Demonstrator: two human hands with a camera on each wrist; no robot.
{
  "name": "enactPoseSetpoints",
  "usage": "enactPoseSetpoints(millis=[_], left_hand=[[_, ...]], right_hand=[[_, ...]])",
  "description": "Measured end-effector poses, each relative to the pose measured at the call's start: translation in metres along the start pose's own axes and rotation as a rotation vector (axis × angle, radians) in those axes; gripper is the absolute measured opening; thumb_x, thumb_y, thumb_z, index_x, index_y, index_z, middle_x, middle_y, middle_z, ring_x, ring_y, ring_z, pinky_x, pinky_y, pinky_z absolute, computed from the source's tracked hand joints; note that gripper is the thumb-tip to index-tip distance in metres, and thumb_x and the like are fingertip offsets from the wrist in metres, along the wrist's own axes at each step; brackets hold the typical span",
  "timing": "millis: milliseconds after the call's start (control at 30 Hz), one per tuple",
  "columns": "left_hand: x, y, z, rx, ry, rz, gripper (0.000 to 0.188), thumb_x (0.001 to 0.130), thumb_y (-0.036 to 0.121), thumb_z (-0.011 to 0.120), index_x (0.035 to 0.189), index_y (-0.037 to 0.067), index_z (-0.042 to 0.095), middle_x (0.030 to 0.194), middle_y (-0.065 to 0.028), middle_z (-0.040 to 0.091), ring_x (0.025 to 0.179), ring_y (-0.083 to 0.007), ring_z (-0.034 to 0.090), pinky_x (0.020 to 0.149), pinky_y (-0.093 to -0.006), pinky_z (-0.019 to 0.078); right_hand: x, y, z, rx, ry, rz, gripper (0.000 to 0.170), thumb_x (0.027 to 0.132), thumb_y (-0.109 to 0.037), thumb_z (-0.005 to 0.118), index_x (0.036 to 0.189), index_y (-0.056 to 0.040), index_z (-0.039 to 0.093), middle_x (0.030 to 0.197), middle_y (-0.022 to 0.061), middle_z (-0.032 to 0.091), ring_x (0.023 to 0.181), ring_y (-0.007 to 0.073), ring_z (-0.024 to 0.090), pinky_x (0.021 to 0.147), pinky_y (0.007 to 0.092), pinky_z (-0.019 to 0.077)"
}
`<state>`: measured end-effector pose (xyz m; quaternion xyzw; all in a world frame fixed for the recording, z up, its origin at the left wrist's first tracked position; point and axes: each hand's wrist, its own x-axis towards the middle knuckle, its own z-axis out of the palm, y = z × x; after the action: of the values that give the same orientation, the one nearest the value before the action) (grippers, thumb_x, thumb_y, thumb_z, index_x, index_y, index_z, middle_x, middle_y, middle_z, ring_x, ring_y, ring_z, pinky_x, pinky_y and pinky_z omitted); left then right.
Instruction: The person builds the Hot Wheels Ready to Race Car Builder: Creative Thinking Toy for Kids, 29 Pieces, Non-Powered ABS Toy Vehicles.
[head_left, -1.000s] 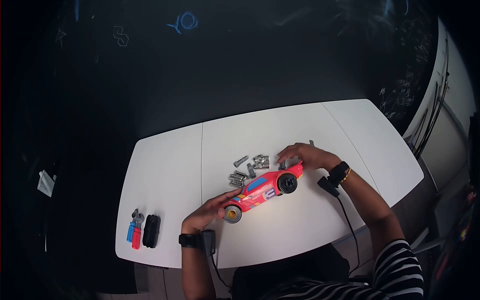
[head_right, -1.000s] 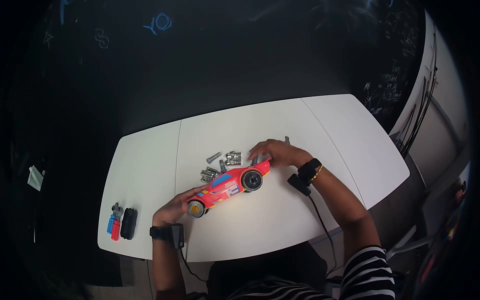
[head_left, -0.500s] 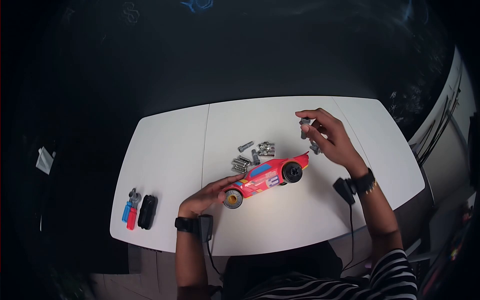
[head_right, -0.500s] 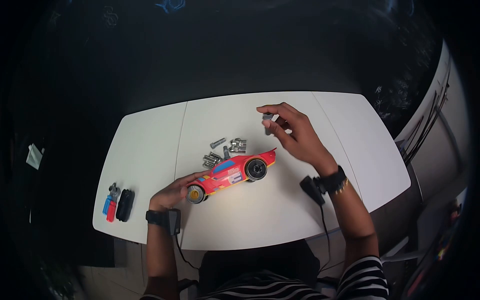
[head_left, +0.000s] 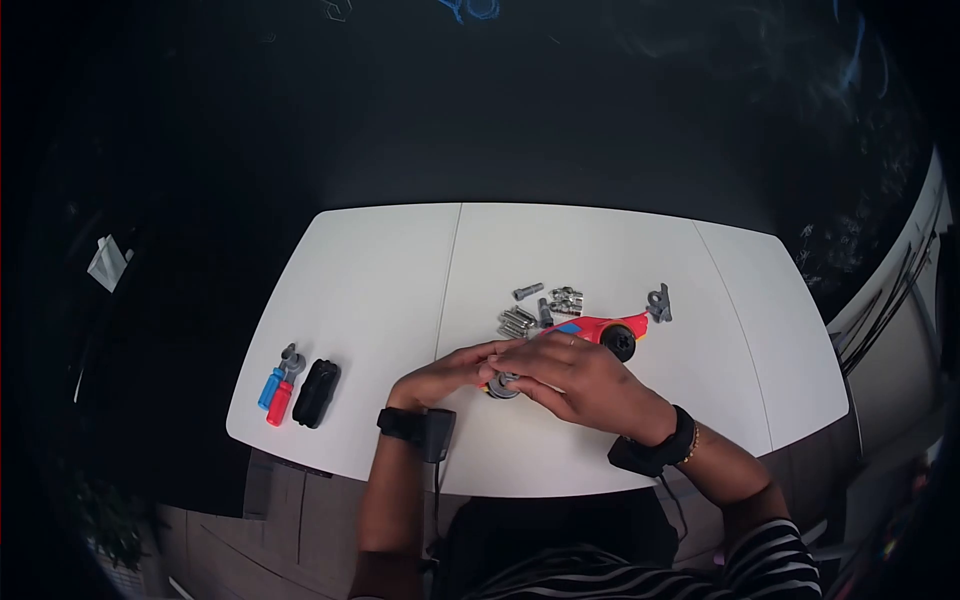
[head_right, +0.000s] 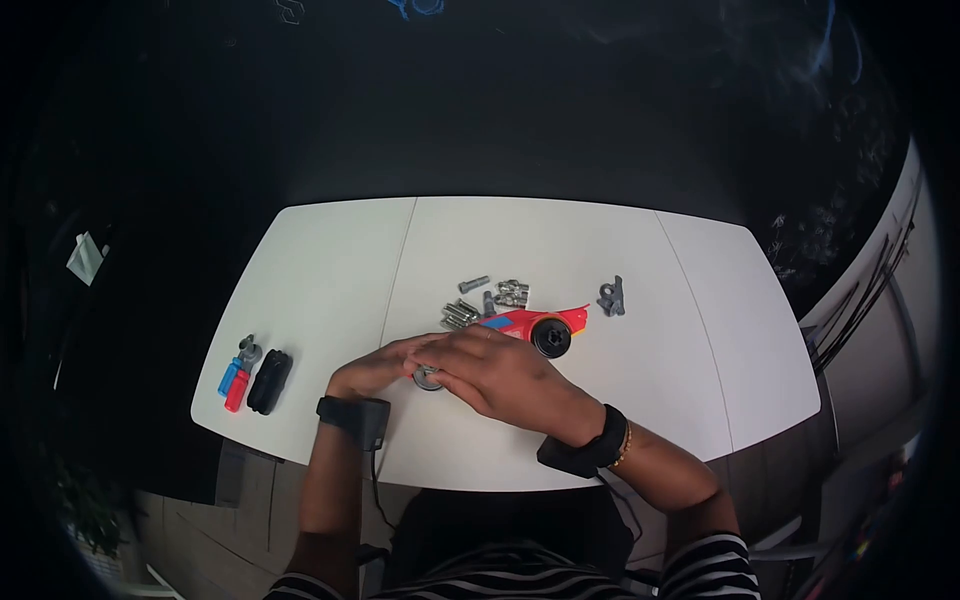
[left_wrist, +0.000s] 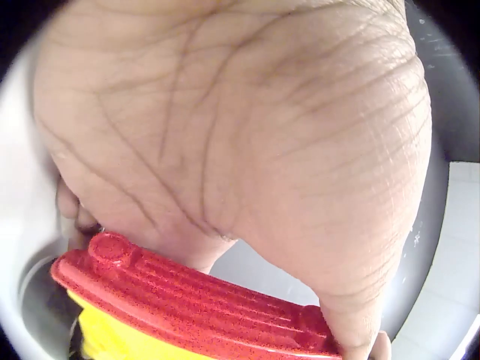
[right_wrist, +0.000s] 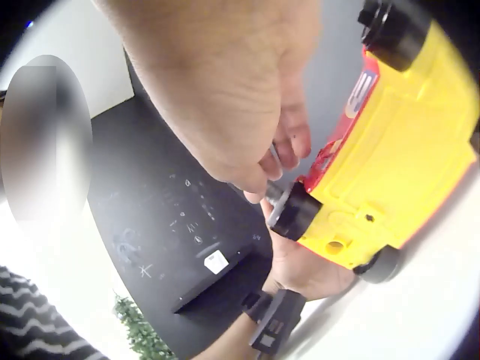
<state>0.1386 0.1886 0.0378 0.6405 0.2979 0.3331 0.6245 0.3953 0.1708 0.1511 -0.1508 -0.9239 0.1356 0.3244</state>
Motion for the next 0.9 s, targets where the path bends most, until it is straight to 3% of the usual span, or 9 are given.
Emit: enactPoseSetpoints(millis=[167, 300, 500, 567, 667, 767, 800, 900], left_hand=[[-0.002, -0.006, 0.001, -0.044, 0.043, -0.043, 0.092, 0.094, 0.059, 0.07, 0.16, 0.004, 0.036, 0.15, -0.0107, 0.054, 0.136, -0.0206, 0.05, 0.107, -0.0335, 0.0408], [0.0, -0.008, 0.001, -0.087, 0.007, -0.002, 0.09, 0.095, 0.055, 0.07, 0.16, 0.004, 0.036, 0.151, -0.0115, 0.053, 0.139, -0.0213, 0.048, 0.111, -0.0348, 0.0385], [-0.001, 0.011, 0.007, -0.06, -0.042, 0.016, 0.091, 0.094, 0.055, 0.069, 0.161, 0.005, 0.035, 0.152, -0.0132, 0.053, 0.14, -0.0235, 0.048, 0.113, -0.0371, 0.0384], [-0.002, 0.014, 0.01, -0.005, -0.012, 0.022, 0.094, 0.093, 0.058, 0.069, 0.162, 0.006, 0.034, 0.151, -0.0131, 0.054, 0.14, -0.0244, 0.049, 0.112, -0.0369, 0.0392], [0.0, 0.006, 0.003, 0.03, -0.041, 0.01, 0.096, 0.091, 0.06, 0.069, 0.162, 0.006, 0.035, 0.15, -0.0127, 0.055, 0.137, -0.0243, 0.05, 0.11, -0.0359, 0.0402], [-0.001, 0.008, 0.005, 0.01, -0.002, -0.063, 0.096, 0.091, 0.059, 0.07, 0.162, 0.007, 0.035, 0.149, -0.012, 0.055, 0.133, -0.0229, 0.052, 0.107, -0.0348, 0.0416], [-0.001, 0.008, 0.007, 0.001, -0.004, -0.055, 0.096, 0.091, 0.059, 0.07, 0.162, 0.007, 0.035, 0.149, -0.012, 0.055, 0.133, -0.0229, 0.052, 0.107, -0.0348, 0.0416], [-0.003, 0.01, 0.007, -0.051, -0.022, 0.025, 0.096, 0.09, 0.059, 0.072, 0.162, 0.007, 0.036, 0.148, -0.0112, 0.056, 0.13, -0.0218, 0.053, 0.106, -0.034, 0.042]], right_hand=[[-0.001, 0.0, 0.004, -0.14, 0.019, -0.093, 0.028, 0.094, -0.015, 0.075, 0.122, -0.0118, 0.073, 0.117, 0.0032, 0.073, 0.11, 0.0226, 0.068, 0.094, 0.0374, 0.056], [-0.003, 0.002, 0.002, -0.184, -0.001, -0.088, 0.027, 0.093, -0.017, 0.076, 0.12, -0.0122, 0.074, 0.116, 0.0034, 0.072, 0.107, 0.0221, 0.067, 0.093, 0.0357, 0.0549], [0.003, -0.011, -0.004, -0.23, 0.055, -0.093, 0.018, 0.091, -0.021, 0.079, 0.106, -0.0109, 0.078, 0.095, 0.0035, 0.07, 0.084, 0.0198, 0.063, 0.075, 0.0336, 0.0524], [0.005, -0.016, -0.003, -0.235, 0.031, 0.016, 0.015, 0.092, -0.024, 0.079, 0.093, -0.0093, 0.076, 0.084, 0.0032, 0.067, 0.074, 0.0213, 0.061, 0.068, 0.0348, 0.0504], [0.004, -0.014, 0.001, -0.256, 0.049, 0.104, 0.02, 0.092, -0.027, 0.079, 0.088, -0.008, 0.073, 0.08, 0.0038, 0.066, 0.07, 0.0237, 0.061, 0.065, 0.0355, 0.0496], [0.009, -0.02, -0.006, -0.101, 0.071, 0.096, 0.017, 0.092, -0.025, 0.079, 0.093, -0.0086, 0.073, 0.083, 0.005, 0.067, 0.073, 0.0245, 0.063, 0.067, 0.0353, 0.0505], [0.01, -0.02, -0.007, -0.019, 0.065, 0.013, 0.015, 0.092, -0.021, 0.078, 0.101, -0.0106, 0.072, 0.087, 0.0056, 0.068, 0.076, 0.0241, 0.065, 0.068, 0.0345, 0.0518], [0.006, -0.023, -0.004, 0.002, -0.008, 0.095, 0.018, 0.092, -0.019, 0.077, 0.107, -0.0124, 0.07, 0.091, 0.0061, 0.069, 0.078, 0.0223, 0.067, 0.067, 0.0318, 0.0528]])
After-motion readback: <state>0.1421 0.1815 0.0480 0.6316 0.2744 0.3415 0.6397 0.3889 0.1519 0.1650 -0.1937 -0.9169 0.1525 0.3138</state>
